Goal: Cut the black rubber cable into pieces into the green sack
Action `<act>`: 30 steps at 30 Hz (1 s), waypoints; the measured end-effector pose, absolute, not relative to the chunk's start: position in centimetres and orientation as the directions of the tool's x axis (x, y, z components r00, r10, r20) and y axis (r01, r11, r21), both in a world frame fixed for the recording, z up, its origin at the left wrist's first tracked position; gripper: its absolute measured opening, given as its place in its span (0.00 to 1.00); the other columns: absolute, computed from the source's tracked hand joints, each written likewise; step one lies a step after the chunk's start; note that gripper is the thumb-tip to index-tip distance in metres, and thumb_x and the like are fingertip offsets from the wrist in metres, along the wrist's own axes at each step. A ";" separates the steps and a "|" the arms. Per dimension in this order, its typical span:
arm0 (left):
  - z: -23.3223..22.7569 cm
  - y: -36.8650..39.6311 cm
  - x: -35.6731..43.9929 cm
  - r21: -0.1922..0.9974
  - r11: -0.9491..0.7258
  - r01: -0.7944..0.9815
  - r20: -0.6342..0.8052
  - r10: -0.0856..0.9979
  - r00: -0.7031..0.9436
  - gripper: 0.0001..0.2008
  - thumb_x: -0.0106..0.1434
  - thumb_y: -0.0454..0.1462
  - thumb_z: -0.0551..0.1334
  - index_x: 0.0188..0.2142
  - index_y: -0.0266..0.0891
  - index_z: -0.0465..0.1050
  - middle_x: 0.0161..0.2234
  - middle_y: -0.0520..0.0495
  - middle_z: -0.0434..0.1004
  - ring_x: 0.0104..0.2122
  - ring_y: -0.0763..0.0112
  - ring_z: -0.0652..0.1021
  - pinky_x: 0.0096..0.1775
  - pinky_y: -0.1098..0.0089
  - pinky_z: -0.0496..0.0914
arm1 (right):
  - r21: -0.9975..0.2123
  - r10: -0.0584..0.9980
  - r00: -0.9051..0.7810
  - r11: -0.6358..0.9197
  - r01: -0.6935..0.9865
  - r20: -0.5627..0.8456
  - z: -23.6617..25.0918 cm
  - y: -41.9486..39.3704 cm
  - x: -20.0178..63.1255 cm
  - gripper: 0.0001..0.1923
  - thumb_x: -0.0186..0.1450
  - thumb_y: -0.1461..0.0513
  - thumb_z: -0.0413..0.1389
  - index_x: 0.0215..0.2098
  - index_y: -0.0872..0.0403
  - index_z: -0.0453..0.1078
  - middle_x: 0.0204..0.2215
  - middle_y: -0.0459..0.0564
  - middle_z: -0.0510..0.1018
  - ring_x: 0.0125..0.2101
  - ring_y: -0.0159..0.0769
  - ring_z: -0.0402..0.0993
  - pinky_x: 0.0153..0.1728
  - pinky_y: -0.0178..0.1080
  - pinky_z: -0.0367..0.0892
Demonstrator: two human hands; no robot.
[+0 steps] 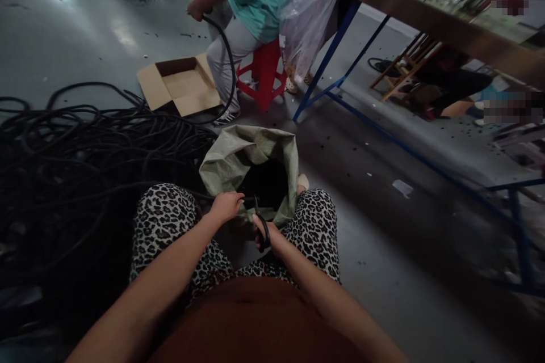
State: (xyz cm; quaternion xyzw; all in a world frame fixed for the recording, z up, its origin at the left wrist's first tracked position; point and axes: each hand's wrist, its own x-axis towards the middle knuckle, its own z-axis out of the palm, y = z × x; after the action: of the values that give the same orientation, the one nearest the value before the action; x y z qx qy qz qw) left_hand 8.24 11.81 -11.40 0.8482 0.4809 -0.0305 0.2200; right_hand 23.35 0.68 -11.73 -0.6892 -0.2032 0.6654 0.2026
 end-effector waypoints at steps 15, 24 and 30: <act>-10.8 11.8 8.1 0.394 -0.473 0.788 -0.262 0.764 0.589 0.15 0.63 0.39 0.53 0.48 0.44 0.72 0.43 0.45 0.77 0.44 0.66 0.75 0.47 0.68 0.65 | -0.594 0.592 0.084 -0.805 0.014 -0.801 -11.8 1.0 23.4 0.24 0.66 0.48 0.47 0.21 0.58 0.62 0.10 0.43 0.63 0.08 0.28 0.61 0.08 0.29 0.56; -10.6 11.9 7.9 0.347 -0.464 0.815 -0.262 0.786 0.560 0.16 0.64 0.40 0.53 0.48 0.42 0.71 0.42 0.44 0.77 0.42 0.66 0.75 0.46 0.68 0.65 | -0.612 0.607 0.161 -0.791 0.024 -0.778 -11.3 1.3 23.5 0.22 0.66 0.51 0.47 0.20 0.57 0.61 0.09 0.41 0.61 0.07 0.26 0.59 0.07 0.27 0.53; -11.4 11.8 8.1 0.315 -0.473 0.823 -0.292 0.777 0.558 0.16 0.63 0.41 0.52 0.47 0.43 0.72 0.43 0.45 0.77 0.40 0.65 0.76 0.42 0.68 0.67 | -0.558 0.552 0.197 -0.829 0.031 -0.810 -10.6 1.3 23.2 0.21 0.66 0.53 0.48 0.20 0.56 0.60 0.09 0.41 0.60 0.06 0.26 0.57 0.07 0.28 0.53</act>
State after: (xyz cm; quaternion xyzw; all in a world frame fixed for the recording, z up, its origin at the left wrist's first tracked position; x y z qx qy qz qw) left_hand 8.12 11.80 -11.42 0.8563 0.4672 -0.0541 0.2132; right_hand 23.18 1.31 -10.60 -0.7429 -0.1964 0.6023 0.2162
